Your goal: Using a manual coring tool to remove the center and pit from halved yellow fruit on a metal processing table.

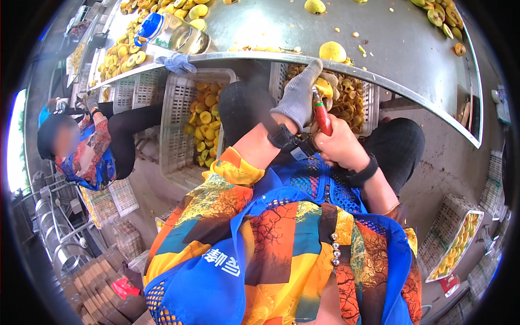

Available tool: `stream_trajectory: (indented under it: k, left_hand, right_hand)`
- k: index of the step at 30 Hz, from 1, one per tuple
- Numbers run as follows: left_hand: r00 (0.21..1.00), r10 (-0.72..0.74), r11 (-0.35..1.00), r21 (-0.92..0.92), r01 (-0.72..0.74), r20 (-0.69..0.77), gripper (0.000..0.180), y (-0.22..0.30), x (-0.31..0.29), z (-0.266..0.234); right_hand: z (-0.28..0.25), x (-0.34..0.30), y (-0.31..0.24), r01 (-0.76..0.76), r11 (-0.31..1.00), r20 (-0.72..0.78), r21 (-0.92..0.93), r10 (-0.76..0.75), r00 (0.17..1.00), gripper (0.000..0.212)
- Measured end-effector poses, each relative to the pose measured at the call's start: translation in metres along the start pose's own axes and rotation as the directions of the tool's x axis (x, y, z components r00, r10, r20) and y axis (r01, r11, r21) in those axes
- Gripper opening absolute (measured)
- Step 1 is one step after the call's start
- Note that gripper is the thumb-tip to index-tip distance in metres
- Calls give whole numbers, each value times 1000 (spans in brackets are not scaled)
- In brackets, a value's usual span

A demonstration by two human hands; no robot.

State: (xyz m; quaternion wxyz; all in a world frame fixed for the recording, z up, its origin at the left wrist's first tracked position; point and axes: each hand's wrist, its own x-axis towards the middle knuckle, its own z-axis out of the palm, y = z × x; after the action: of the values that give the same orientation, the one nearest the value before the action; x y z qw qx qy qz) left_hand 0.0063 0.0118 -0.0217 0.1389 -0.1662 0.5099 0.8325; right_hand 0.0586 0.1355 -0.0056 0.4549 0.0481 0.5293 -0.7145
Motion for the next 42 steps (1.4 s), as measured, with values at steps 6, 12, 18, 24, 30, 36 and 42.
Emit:
stream_trajectory:
  k: [6, 12, 18, 24, 30, 36, 42]
  left_hand:
    - [930, 367, 873, 355, -335, -25, 54, -4, 3, -3]
    - [999, -35, 999, 31, 34, 25, 39, -1, 6, -4]
    - [979, -180, 908, -367, 202, 94, 32, -2, 5, -6]
    - [964, 262, 928, 286, -240, -39, 41, 0, 6, -1]
    - [999, -16, 997, 71, 12, 48, 35, -1, 12, -7]
    - [976, -206, 928, -304, 217, 66, 33, -9, 10, -9]
    - [980, -157, 913, -360, 191, 121, 37, -13, 10, -9]
  right_hand:
    - [3, -6, -8, -89, 991, 17, 96, 88, 996, 12]
    - [-3, 10, 9, 76, 991, -137, -112, -91, 986, 13]
    - [-11, 19, 23, 272, 717, -168, -642, -478, 862, 6]
    - [-8, -3, -5, -144, 946, 189, 292, 90, 978, 19]
    - [-13, 2, 0, -116, 931, 194, 348, 49, 980, 9]
    - [-20, 24, 30, 340, 787, -116, -515, -457, 882, 6]
    - [-31, 30, 39, 295, 548, -117, -782, -595, 795, 12]
